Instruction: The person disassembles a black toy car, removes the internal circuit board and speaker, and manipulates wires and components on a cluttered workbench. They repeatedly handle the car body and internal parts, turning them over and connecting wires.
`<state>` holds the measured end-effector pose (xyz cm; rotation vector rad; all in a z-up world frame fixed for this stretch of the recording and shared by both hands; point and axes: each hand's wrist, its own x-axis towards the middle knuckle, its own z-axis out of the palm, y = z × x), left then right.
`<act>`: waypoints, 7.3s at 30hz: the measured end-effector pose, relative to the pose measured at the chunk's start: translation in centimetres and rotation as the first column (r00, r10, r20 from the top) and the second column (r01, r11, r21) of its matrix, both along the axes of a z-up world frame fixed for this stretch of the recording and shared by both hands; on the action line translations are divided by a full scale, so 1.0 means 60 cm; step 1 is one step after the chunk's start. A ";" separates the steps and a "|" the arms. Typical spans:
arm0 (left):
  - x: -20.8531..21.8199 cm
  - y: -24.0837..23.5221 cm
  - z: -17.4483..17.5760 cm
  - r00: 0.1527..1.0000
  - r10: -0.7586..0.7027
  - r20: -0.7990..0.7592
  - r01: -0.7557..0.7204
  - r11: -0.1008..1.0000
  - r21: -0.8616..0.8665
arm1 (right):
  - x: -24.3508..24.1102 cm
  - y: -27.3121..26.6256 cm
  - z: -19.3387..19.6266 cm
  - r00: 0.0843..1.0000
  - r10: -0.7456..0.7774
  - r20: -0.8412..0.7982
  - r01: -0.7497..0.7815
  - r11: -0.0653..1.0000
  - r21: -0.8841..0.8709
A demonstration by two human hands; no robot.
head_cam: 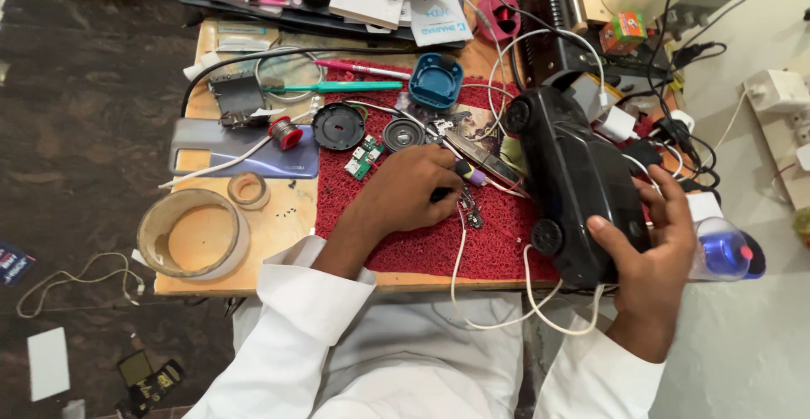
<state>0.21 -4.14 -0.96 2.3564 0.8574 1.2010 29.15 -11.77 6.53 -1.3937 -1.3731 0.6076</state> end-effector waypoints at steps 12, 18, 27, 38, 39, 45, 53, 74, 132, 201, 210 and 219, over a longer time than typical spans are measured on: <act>-0.001 0.001 -0.009 0.999 -0.006 0.032 0.006 1.000 0.013 | 0.067 0.125 0.026 0.868 0.456 0.195 -0.473 0.880 0.047; 0.000 0.001 -0.014 0.999 0.002 0.037 -0.003 1.000 0.026 | 0.058 0.142 0.014 0.821 0.514 0.249 -0.522 0.852 -0.040; -0.001 -0.002 -0.013 0.999 0.007 0.049 -0.008 1.000 0.015 | 0.068 0.112 0.030 0.867 0.450 0.215 -0.459 0.888 -0.006; -0.001 -0.001 -0.011 0.998 -0.001 0.055 0.001 1.000 0.007 | 0.060 0.053 0.023 0.927 0.229 0.296 -0.263 0.962 0.078; -0.001 -0.001 -0.011 0.999 -0.002 0.055 0.001 1.000 0.007 | 0.062 0.048 0.021 0.938 0.196 0.287 -0.236 0.965 0.111; -0.001 -0.003 -0.009 0.999 0.008 0.052 -0.008 1.000 0.000 | 0.065 -0.023 0.013 0.987 0.037 0.155 -0.069 0.976 0.209; 0.000 -0.002 -0.012 0.998 0.000 0.065 0.000 1.000 0.000 | -0.047 -0.077 -0.032 0.886 0.179 0.428 -0.196 0.981 -0.003; 0.000 -0.002 -0.009 0.997 -0.008 0.078 0.008 1.000 -0.006 | -0.111 -0.026 -0.135 0.871 0.353 0.341 -0.361 0.932 -0.041; 0.002 0.000 -0.016 0.998 -0.001 0.070 -0.001 1.000 0.020 | -0.123 0.134 -0.043 -0.051 -0.198 0.979 -0.084 0.977 0.194; 0.005 -0.005 -0.011 0.997 0.032 0.074 -0.034 0.999 0.026 | -0.079 0.094 0.004 0.434 -0.224 0.873 -0.247 0.902 0.354; 0.006 -0.002 -0.013 0.998 0.039 0.050 -0.041 0.999 0.025 | -0.069 0.023 0.055 0.614 -0.225 0.756 -0.345 0.785 0.514; 0.004 -0.003 -0.011 0.998 0.033 0.047 -0.035 0.999 0.035 | -0.072 0.007 0.065 0.693 -0.157 0.704 -0.371 0.760 0.534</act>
